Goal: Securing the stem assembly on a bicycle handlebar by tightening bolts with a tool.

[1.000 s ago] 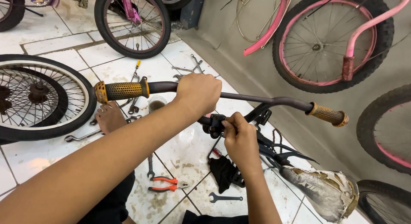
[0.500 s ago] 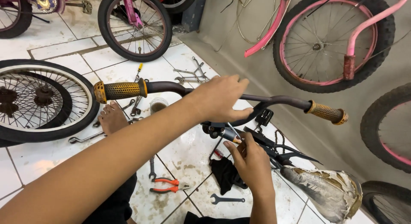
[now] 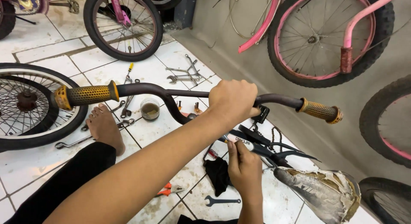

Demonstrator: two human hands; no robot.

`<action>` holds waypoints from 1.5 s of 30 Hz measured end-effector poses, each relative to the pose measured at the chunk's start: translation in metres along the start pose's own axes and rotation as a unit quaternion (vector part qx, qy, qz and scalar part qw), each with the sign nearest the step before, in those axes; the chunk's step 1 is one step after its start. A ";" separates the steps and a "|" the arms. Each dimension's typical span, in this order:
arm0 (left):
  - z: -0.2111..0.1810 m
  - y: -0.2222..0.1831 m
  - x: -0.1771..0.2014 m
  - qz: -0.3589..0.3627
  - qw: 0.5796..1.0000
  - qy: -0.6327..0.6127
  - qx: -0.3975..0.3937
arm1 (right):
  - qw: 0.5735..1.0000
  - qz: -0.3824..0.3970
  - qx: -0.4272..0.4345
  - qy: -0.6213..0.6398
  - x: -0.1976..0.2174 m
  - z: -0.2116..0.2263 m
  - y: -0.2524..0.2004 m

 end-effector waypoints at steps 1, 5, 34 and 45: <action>-0.001 0.003 -0.003 0.003 1.000 -0.002 -0.002 | 1.000 0.000 -0.004 -0.002 -0.002 0.003 0.000; 0.000 0.007 -0.008 -0.026 1.000 0.011 0.011 | 0.998 -0.040 -0.053 0.012 0.000 0.009 -0.005; 0.013 0.005 -0.008 -0.026 0.997 0.034 -0.063 | 0.996 -0.082 0.017 -0.014 0.006 0.011 -0.021; 0.039 -0.143 -0.009 -0.281 0.845 0.039 -0.453 | 0.994 -0.064 0.012 0.087 0.011 0.015 -0.016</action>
Point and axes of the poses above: each hand's wrist, its own y-axis towards the middle knuckle, its own x-axis out of the back of the hand, z = x × y, the point moved 7 cm from there along y, towards the middle knuckle, and after that the axes turned 8 degrees about -x, right-handed, at the moved point
